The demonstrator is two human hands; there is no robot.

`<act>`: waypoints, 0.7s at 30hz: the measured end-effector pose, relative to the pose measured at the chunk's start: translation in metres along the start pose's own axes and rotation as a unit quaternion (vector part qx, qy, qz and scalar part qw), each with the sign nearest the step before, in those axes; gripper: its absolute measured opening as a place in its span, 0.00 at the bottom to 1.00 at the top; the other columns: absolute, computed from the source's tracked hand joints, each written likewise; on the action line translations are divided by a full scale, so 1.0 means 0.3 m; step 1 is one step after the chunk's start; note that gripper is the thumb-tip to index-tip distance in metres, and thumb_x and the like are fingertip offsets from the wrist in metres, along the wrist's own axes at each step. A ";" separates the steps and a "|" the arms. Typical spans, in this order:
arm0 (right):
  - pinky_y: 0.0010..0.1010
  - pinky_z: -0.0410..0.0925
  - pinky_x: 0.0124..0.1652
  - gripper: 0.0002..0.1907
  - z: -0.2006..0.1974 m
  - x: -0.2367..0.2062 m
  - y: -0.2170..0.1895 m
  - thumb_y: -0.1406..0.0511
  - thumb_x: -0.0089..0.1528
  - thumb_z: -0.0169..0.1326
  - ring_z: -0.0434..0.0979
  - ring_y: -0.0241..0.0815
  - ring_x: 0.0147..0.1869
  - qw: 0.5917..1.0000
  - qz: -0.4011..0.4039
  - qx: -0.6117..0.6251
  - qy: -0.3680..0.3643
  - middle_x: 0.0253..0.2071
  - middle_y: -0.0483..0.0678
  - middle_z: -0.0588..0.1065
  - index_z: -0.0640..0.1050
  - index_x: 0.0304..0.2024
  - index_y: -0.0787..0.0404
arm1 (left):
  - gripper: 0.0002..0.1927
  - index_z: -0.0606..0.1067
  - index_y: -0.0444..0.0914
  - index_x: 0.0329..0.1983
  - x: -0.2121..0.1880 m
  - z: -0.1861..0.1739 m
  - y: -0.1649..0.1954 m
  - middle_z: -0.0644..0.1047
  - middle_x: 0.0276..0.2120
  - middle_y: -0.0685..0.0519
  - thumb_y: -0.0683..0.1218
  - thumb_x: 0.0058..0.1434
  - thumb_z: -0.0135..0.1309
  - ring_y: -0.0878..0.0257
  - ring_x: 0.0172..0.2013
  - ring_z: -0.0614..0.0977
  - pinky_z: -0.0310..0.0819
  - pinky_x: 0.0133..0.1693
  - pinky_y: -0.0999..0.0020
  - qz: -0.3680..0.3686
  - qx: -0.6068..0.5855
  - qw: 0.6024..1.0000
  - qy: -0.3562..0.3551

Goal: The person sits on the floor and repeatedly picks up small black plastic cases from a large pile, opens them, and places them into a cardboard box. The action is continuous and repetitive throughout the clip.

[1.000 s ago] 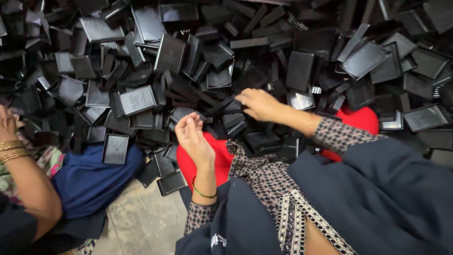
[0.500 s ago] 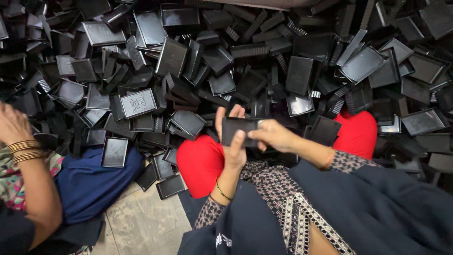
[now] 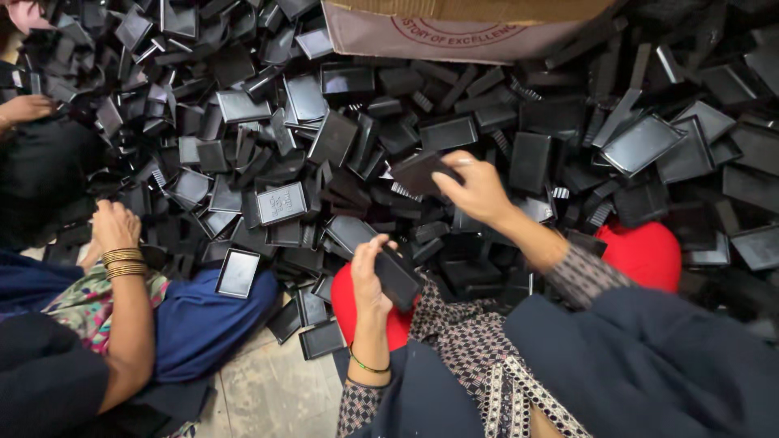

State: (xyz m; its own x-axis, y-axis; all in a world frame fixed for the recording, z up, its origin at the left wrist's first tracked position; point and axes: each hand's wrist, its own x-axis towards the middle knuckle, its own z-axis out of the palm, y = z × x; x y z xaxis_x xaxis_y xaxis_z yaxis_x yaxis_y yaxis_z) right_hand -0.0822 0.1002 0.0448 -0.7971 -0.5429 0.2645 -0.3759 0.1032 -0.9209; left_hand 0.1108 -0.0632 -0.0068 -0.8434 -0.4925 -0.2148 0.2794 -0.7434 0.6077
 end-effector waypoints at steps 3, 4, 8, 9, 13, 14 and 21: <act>0.36 0.77 0.43 0.12 -0.007 -0.166 -0.020 0.70 0.66 0.56 0.80 0.40 0.48 0.924 0.188 0.333 0.020 0.48 0.48 0.77 0.70 0.50 0.63 | 0.15 0.77 0.41 0.52 0.015 0.056 -0.060 0.81 0.44 0.52 0.45 0.61 0.56 0.64 0.42 0.81 0.77 0.47 0.68 -0.082 0.094 0.992 -0.007; 0.37 0.77 0.44 0.14 -0.008 -0.206 -0.035 0.71 0.65 0.57 0.80 0.40 0.48 0.887 0.241 0.393 0.026 0.48 0.48 0.76 0.68 0.49 0.63 | 0.14 0.77 0.37 0.51 0.026 0.092 -0.081 0.81 0.44 0.53 0.44 0.62 0.58 0.65 0.42 0.81 0.75 0.47 0.69 -0.057 0.119 0.991 -0.026; 0.36 0.67 0.59 0.34 -0.039 -0.261 -0.124 0.65 0.61 0.64 0.71 0.48 0.62 0.988 0.019 0.150 0.040 0.61 0.58 0.70 0.64 0.65 0.69 | 0.14 0.79 0.30 0.49 0.078 0.212 -0.087 0.81 0.41 0.54 0.41 0.63 0.62 0.68 0.41 0.79 0.73 0.47 0.73 -0.003 0.188 0.979 -0.079; 0.39 0.64 0.61 0.42 -0.056 -0.256 -0.149 0.63 0.56 0.67 0.68 0.55 0.65 0.994 -0.071 -0.037 0.077 0.63 0.63 0.67 0.61 0.67 0.70 | 0.14 0.80 0.30 0.49 0.087 0.232 -0.080 0.82 0.41 0.54 0.41 0.62 0.63 0.68 0.41 0.79 0.73 0.46 0.74 0.001 0.196 0.977 -0.085; 0.43 0.63 0.64 0.43 -0.101 -0.229 -0.213 0.60 0.50 0.71 0.70 0.62 0.67 0.941 -0.208 -0.267 -0.007 0.65 0.64 0.69 0.68 0.66 0.63 | 0.15 0.80 0.31 0.50 0.091 0.271 -0.066 0.81 0.41 0.55 0.43 0.62 0.62 0.69 0.40 0.79 0.73 0.47 0.74 0.031 0.257 0.960 -0.109; 0.41 0.64 0.63 0.41 -0.099 -0.228 -0.216 0.61 0.51 0.70 0.71 0.59 0.66 0.956 -0.174 -0.237 0.002 0.64 0.62 0.70 0.70 0.64 0.63 | 0.15 0.79 0.31 0.51 0.091 0.272 -0.065 0.81 0.41 0.55 0.44 0.64 0.60 0.69 0.41 0.78 0.72 0.47 0.74 0.046 0.281 0.953 -0.103; 0.35 0.69 0.60 0.30 0.000 -0.270 -0.165 0.64 0.53 0.69 0.77 0.48 0.61 0.998 -0.035 -0.027 -0.035 0.58 0.53 0.76 0.77 0.57 0.62 | 0.32 0.75 0.30 0.53 0.134 0.244 -0.071 0.79 0.45 0.49 0.61 0.78 0.32 0.62 0.46 0.79 0.73 0.53 0.68 0.093 0.115 0.985 -0.087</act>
State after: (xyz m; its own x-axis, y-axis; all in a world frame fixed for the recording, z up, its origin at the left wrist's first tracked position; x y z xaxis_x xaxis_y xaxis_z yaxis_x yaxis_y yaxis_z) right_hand 0.0012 0.1390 0.0690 -0.7331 -0.6074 0.3058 -0.4568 0.1067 -0.8831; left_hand 0.0374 -0.0339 0.0276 -0.8591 -0.5104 0.0379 0.3410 -0.5155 0.7861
